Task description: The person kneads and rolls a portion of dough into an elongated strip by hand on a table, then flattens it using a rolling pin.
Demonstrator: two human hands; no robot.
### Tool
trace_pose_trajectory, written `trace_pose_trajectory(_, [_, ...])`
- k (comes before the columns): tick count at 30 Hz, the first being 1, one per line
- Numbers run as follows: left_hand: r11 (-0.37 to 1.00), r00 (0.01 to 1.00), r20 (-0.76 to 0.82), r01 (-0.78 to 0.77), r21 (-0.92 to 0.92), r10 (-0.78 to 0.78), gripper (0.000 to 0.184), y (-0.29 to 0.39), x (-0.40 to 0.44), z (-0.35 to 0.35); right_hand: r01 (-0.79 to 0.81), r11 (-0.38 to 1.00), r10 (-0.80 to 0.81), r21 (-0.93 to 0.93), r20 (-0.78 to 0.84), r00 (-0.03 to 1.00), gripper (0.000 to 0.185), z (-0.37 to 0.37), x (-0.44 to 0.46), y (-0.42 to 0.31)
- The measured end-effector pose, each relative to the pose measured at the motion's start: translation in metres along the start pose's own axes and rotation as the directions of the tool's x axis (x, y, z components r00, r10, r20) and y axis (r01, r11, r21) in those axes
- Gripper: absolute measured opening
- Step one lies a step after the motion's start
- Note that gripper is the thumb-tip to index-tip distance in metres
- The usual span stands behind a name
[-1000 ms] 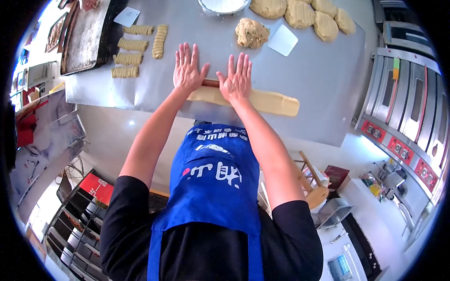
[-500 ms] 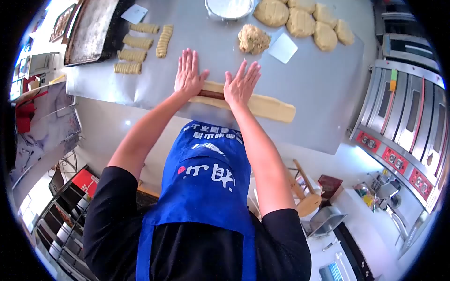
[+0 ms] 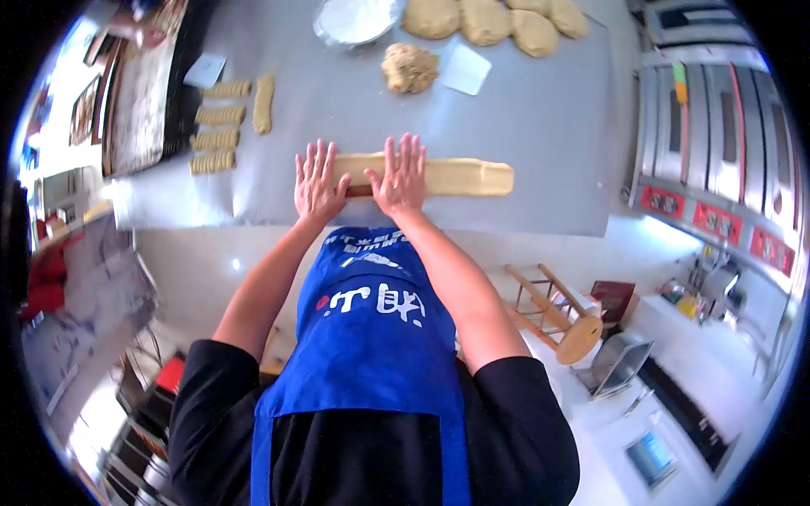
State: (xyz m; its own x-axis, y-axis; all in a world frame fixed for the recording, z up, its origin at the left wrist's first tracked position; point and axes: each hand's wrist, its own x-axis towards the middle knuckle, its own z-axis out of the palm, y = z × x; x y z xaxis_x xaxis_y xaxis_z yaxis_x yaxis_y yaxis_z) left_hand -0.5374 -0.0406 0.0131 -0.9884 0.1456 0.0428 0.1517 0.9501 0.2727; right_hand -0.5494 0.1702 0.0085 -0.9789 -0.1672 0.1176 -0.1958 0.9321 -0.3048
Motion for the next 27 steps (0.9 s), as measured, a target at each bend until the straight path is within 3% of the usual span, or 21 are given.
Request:
trace_pose_trajectory(2, [0.989,0.989,0.028,-0.143,-0.043,0.144,0.081,-0.005,-0.010,-0.005,0.046,0.995,-0.042,0.088,-0.053,0.998,0.090,0.005,-0.008,0.005])
trace_pose_trajectory(4, [0.955,0.956,0.052,-0.284,-0.089,0.289,0.084,-0.013,-0.017,-0.009,0.059,0.998,-0.057,0.025,-0.098,0.994,0.091,-0.005,-0.016,0.009])
trace_pose_trajectory(5, [0.939,0.941,0.079,-0.318,-0.132,0.330,0.085,-0.010,-0.017,-0.019,0.102,0.991,-0.097,0.085,-0.061,0.993,0.091,-0.010,-0.021,0.010])
trace_pose_trajectory(8, [0.897,0.910,-0.009,-0.412,-0.159,0.416,0.060,-0.015,-0.028,-0.012,0.124,0.977,-0.122,0.176,-0.024,0.992,0.084,-0.025,-0.041,0.008])
trace_pose_trajectory(10, [0.880,0.896,-0.009,-0.438,-0.184,0.444,0.053,-0.017,-0.034,0.003,0.211,0.961,-0.214,0.178,-0.006,0.977,0.064,-0.022,-0.048,0.017])
trace_pose_trajectory(11, [0.870,0.889,-0.005,-0.449,-0.202,0.458,0.047,-0.019,-0.037,0.005,0.268,0.951,-0.258,0.157,-0.083,0.963,0.048,-0.013,-0.054,0.026])
trace_pose_trajectory(12, [0.863,0.877,-0.041,-0.480,-0.156,0.480,0.041,-0.007,-0.037,-0.002,0.271,0.949,-0.260,0.160,-0.091,0.961,0.048,-0.019,-0.057,0.032])
trace_pose_trajectory(14, [0.848,0.886,-0.053,-0.457,-0.269,0.460,0.040,0.025,-0.034,-0.005,0.219,0.950,-0.178,0.221,-0.190,0.966,0.023,-0.038,-0.068,0.051])
trace_pose_trajectory(15, [0.850,0.904,-0.083,-0.424,-0.313,0.420,0.039,0.048,-0.028,-0.010,0.209,0.955,-0.161,0.213,-0.220,0.962,0.023,-0.051,-0.071,0.067])
trace_pose_trajectory(20, [0.862,0.926,-0.131,-0.379,-0.337,0.355,0.043,0.152,0.022,0.003,0.143,0.970,-0.098,0.197,-0.222,0.970,0.033,-0.110,-0.069,0.170])
trace_pose_trajectory(21, [0.867,0.925,-0.111,-0.379,-0.323,0.363,0.056,0.165,0.028,0.012,0.154,0.968,-0.119,0.198,-0.177,0.977,0.040,-0.117,-0.070,0.189])
trace_pose_trajectory(22, [0.869,0.923,-0.105,-0.383,-0.313,0.369,0.056,0.177,0.032,0.021,0.151,0.967,-0.113,0.208,-0.184,0.976,0.040,-0.118,-0.067,0.204])
trace_pose_trajectory(24, [0.902,0.929,-0.121,-0.369,-0.222,0.350,0.075,0.197,0.037,0.032,0.150,0.977,-0.137,0.152,-0.091,0.986,0.056,-0.121,-0.065,0.224])
trace_pose_trajectory(25, [0.942,0.964,-0.043,-0.266,-0.203,0.262,0.088,0.197,0.034,0.054,0.069,0.980,-0.070,0.189,0.002,0.998,0.074,-0.117,-0.065,0.227])
trace_pose_trajectory(26, [0.943,0.964,-0.021,-0.265,-0.199,0.266,0.088,0.201,0.037,0.060,0.053,0.978,-0.056,0.204,0.012,0.998,0.074,-0.109,-0.064,0.229])
trace_pose_trajectory(27, [0.979,0.981,0.018,-0.191,-0.070,0.193,0.089,0.205,0.042,0.064,0.028,0.991,-0.031,0.130,0.019,0.999,0.079,-0.100,-0.058,0.230])
